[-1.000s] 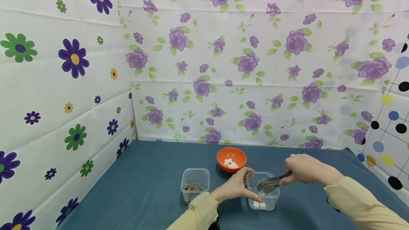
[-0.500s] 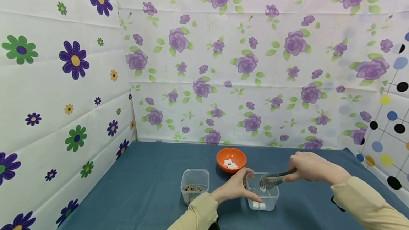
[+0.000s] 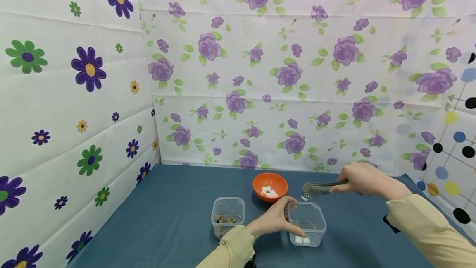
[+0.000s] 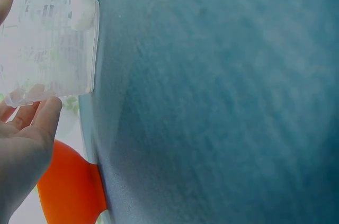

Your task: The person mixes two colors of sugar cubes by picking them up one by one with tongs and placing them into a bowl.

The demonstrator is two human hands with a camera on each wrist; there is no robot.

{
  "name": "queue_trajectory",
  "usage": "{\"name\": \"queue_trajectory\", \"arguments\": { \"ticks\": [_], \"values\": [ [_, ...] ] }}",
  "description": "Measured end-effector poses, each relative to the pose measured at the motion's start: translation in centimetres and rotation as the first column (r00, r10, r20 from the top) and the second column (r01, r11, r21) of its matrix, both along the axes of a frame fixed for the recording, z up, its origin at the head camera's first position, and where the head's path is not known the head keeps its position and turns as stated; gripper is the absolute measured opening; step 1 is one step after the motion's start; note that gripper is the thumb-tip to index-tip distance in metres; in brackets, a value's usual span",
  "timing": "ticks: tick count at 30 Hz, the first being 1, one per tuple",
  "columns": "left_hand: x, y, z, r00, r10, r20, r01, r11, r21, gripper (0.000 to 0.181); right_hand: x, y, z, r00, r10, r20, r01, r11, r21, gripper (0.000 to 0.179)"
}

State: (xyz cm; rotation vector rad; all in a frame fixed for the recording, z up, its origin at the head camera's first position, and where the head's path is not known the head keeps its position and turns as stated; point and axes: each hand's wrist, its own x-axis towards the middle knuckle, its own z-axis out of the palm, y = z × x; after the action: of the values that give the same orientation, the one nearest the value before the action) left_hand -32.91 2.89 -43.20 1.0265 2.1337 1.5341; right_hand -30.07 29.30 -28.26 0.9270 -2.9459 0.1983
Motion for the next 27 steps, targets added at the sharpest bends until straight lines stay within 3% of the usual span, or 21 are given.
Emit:
{"name": "queue_trajectory", "arguments": {
  "ticks": [7,19,27],
  "values": [
    [0.1,0.1,0.0,1.0,0.016,0.005,-0.016,1.0,-0.015,0.066,-1.1,-0.5,-0.2,0.999,-0.039,-0.007,0.039,0.999,-0.005,0.035],
    [0.0,0.0,0.0,1.0,0.013,0.003,-0.013,1.0,-0.015,0.064,-4.0,-2.7,-1.0,0.999,-0.017,-0.046,0.018,1.0,0.011,0.04],
    [0.0,0.0,0.1,1.0,0.016,0.01,-0.016,1.0,-0.021,0.063,-5.1,-4.8,-1.5,0.996,0.003,-0.087,-0.001,1.0,0.028,0.048]
  ]
}}
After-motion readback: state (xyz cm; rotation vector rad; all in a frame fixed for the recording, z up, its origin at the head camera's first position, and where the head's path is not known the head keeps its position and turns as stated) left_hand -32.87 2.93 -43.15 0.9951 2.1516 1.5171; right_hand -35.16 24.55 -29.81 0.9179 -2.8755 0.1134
